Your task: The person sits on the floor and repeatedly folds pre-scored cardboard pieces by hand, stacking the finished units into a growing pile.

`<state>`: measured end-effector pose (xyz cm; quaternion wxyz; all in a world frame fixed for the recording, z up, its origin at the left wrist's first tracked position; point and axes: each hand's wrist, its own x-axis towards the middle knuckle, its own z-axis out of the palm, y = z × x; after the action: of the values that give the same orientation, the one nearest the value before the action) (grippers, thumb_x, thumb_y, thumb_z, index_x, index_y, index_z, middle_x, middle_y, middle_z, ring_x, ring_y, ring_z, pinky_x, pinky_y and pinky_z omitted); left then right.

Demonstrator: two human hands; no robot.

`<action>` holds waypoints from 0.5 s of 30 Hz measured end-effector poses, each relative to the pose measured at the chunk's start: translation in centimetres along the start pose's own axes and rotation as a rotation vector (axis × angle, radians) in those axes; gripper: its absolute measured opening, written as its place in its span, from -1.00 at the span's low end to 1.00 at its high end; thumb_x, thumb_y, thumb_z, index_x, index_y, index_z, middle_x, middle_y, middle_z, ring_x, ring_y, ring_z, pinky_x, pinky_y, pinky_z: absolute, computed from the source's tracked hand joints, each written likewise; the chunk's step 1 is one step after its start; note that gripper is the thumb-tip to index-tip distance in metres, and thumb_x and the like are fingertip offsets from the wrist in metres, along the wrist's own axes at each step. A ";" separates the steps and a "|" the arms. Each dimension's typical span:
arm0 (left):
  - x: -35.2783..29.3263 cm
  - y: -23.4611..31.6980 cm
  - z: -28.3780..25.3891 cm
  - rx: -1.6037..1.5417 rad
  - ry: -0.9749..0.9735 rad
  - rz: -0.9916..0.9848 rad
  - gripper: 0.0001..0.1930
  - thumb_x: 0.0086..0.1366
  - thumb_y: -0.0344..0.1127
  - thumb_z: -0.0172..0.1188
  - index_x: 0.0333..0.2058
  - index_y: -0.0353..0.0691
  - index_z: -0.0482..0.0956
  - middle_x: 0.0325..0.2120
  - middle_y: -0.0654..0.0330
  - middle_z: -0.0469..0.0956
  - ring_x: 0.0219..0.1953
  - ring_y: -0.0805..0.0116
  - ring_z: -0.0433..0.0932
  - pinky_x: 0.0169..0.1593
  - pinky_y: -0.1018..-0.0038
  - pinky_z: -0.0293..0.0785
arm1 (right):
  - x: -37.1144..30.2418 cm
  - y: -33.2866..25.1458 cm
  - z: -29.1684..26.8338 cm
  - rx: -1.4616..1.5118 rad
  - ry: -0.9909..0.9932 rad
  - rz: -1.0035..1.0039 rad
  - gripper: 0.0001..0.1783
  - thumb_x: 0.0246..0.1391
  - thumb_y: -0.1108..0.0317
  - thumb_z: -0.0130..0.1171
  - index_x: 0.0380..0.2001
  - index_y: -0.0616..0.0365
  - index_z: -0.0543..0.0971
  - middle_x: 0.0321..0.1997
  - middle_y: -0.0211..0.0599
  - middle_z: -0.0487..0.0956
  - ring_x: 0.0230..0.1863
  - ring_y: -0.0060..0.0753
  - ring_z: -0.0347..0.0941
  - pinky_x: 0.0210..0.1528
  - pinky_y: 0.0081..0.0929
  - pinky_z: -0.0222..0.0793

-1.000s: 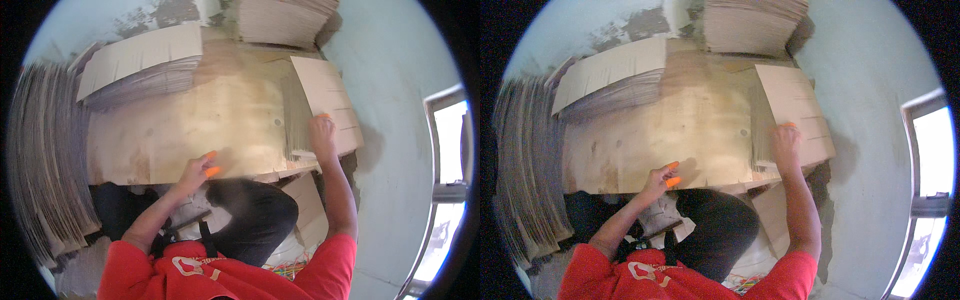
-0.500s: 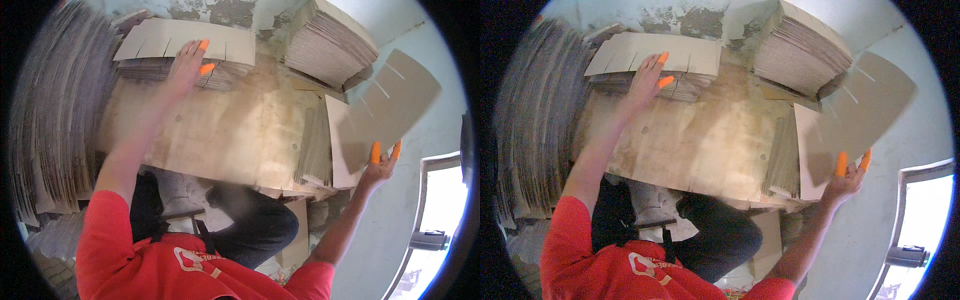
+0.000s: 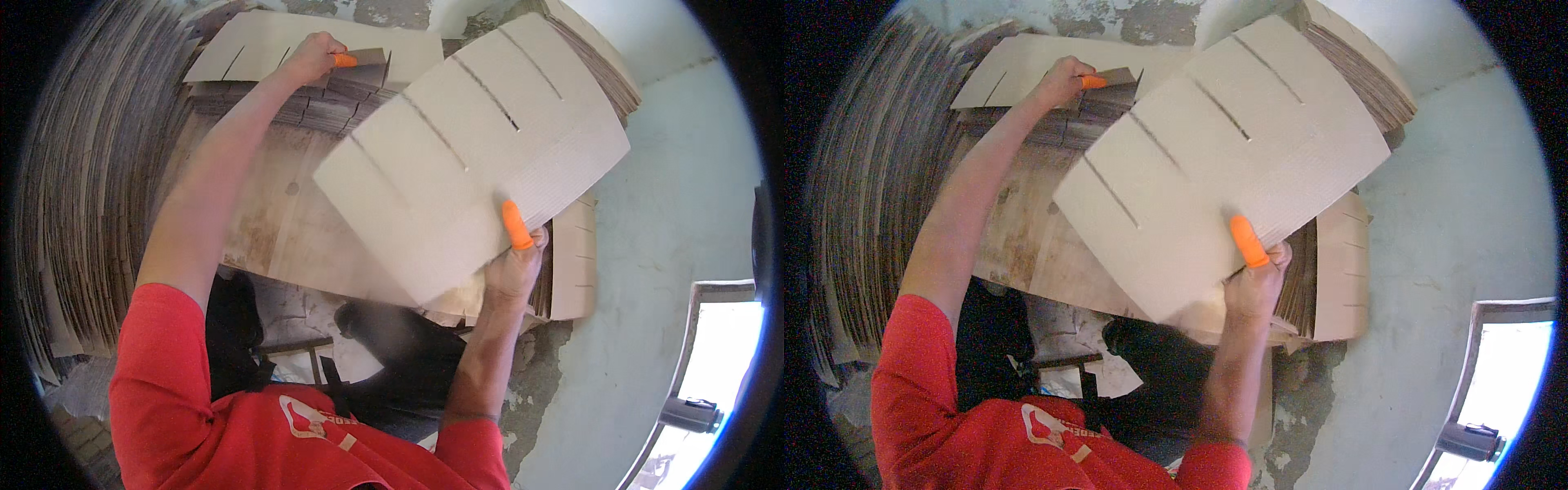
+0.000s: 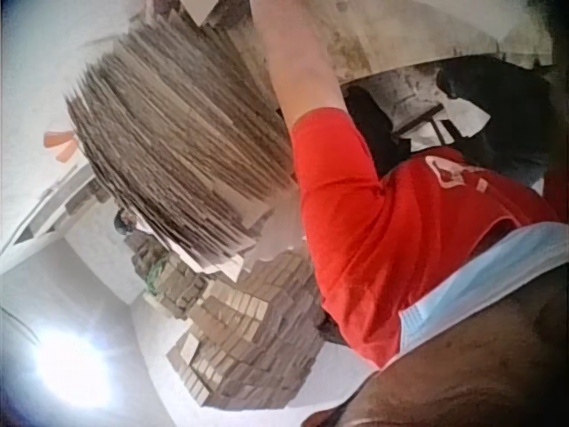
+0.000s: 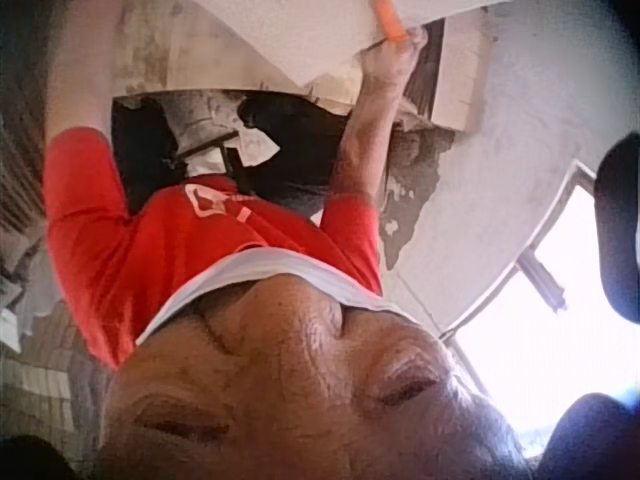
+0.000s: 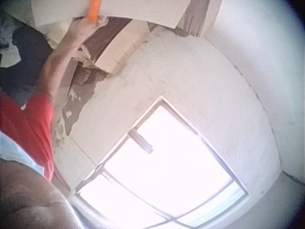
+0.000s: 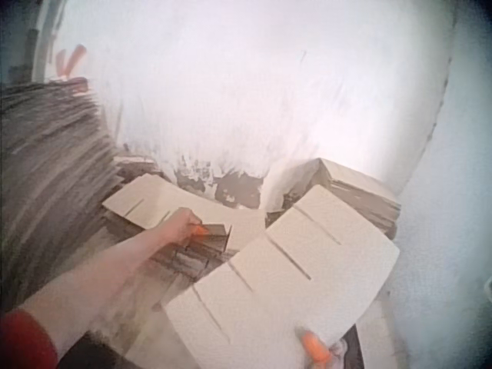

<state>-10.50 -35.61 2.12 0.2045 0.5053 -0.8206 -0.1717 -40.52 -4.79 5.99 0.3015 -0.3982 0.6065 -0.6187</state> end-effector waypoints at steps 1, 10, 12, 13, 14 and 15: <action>-0.3 -0.1 -0.1 0.146 0.070 0.133 -0.74 0.12 -0.52 0.11 -0.19 -0.19 0.60 -0.36 0.12 0.57 -0.24 0.18 0.56 -0.18 0.36 0.53 | -0.1 0.5 0.4 -0.109 0.004 -0.009 -0.88 0.06 0.55 0.22 -0.29 0.21 0.63 -0.13 -0.44 0.40 -0.20 -0.54 0.37 -0.24 -0.69 0.30; -5.9 5.7 1.0 0.729 0.187 0.707 -0.53 0.06 -0.46 0.10 -0.01 -0.51 0.39 -0.04 0.02 0.41 -0.05 0.19 0.43 -0.14 0.48 0.59 | -0.5 0.8 3.7 0.205 0.044 0.114 -0.85 0.22 0.45 0.00 -0.26 0.13 0.58 -0.57 -0.45 0.53 -0.87 -0.72 0.14 -0.88 -0.72 -0.02; -6.7 5.9 1.9 0.779 0.188 0.768 -0.48 0.06 -0.44 0.10 0.04 -0.52 0.34 -0.02 -0.01 0.42 -0.06 0.18 0.43 -0.15 0.49 0.59 | -0.2 2.0 3.6 0.247 0.070 0.082 -0.85 0.21 0.46 0.00 -0.26 0.15 0.57 -0.53 -0.43 0.54 -0.85 -0.72 0.15 -0.88 -0.72 -0.02; -7.0 6.2 2.4 0.707 0.143 0.735 -0.48 0.07 -0.43 0.10 0.05 -0.52 0.34 -0.01 -0.02 0.41 -0.04 0.16 0.43 -0.12 0.48 0.58 | 0.0 2.4 3.4 0.269 0.088 0.064 -0.85 0.21 0.47 0.00 -0.26 0.16 0.57 -0.51 -0.42 0.54 -0.85 -0.72 0.16 -0.87 -0.72 -0.02; -7.2 6.5 2.8 0.636 0.096 0.703 -0.47 0.09 -0.42 0.10 0.06 -0.52 0.34 0.01 -0.03 0.41 -0.03 0.14 0.44 -0.10 0.46 0.58 | 0.1 2.7 3.3 0.229 0.110 0.074 -0.85 0.21 0.47 -0.01 -0.25 0.17 0.56 -0.50 -0.42 0.53 -0.84 -0.72 0.17 -0.87 -0.71 -0.02; -7.4 6.9 3.3 0.562 0.047 0.678 -0.47 0.10 -0.42 0.09 0.06 -0.52 0.33 0.02 -0.04 0.41 -0.01 0.12 0.44 -0.08 0.45 0.57 | -0.2 2.8 3.3 0.187 0.140 0.084 -0.85 0.22 0.47 -0.02 -0.24 0.18 0.55 -0.49 -0.41 0.53 -0.83 -0.72 0.17 -0.87 -0.71 -0.02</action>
<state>-14.40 -25.74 1.51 0.1227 0.2474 -0.9499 0.1464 -37.89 -6.56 3.06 0.3199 -0.2987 0.5817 -0.6856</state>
